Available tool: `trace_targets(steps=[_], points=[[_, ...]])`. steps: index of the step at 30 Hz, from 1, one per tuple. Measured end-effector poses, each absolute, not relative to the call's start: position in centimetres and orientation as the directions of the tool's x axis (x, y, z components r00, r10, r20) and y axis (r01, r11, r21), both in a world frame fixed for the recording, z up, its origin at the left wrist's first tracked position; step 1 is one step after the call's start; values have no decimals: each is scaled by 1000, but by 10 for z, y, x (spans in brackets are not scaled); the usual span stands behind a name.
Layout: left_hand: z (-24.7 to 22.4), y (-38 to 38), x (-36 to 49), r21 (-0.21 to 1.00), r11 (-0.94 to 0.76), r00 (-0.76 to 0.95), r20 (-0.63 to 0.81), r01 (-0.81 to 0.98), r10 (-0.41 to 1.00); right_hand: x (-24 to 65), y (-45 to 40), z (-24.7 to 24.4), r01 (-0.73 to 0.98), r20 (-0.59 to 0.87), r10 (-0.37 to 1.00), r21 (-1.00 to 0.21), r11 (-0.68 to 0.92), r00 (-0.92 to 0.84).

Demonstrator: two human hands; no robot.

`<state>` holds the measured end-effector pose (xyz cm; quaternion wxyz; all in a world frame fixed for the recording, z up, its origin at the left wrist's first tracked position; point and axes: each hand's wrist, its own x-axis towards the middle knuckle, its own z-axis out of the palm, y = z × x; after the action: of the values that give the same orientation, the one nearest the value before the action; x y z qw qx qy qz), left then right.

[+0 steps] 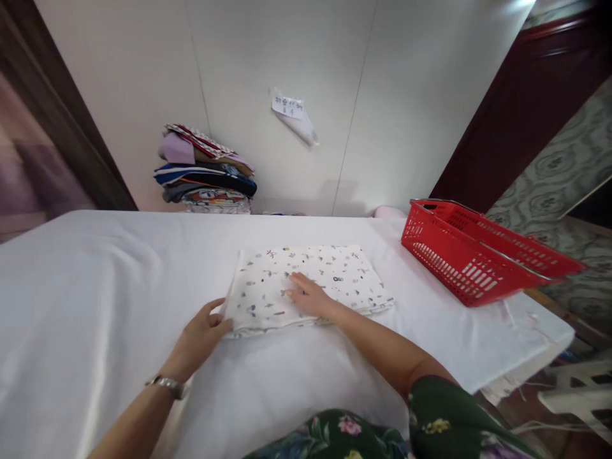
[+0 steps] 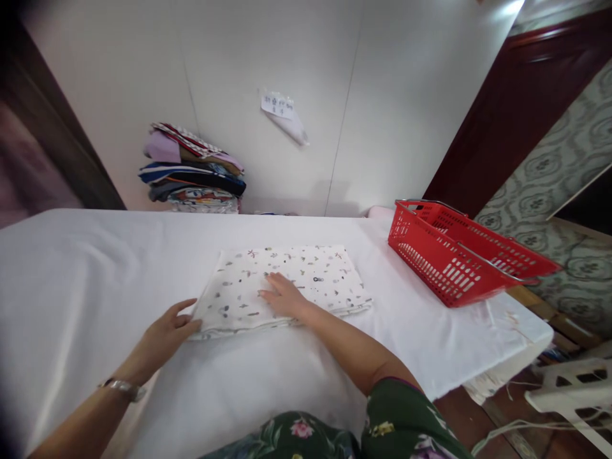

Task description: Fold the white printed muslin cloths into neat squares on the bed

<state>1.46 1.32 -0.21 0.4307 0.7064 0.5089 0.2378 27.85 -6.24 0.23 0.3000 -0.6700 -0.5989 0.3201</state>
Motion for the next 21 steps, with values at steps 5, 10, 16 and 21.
trace_targets(steps=[5,10,16,21], points=[[40,16,43,849,-185,413,-43,494,910,234,-41,14,-113,-78,996,-991,-73,42],[82,17,114,692,-485,533,170,535,829,245,-21,28,-437,-171,982,-891,-123,73],[90,-19,241,383,-826,764,348,413,543,347,-67,33,-346,-134,943,-938,-21,305],[54,-71,299,361,-923,922,297,130,246,415,-125,13,-124,-210,886,-977,-174,413]])
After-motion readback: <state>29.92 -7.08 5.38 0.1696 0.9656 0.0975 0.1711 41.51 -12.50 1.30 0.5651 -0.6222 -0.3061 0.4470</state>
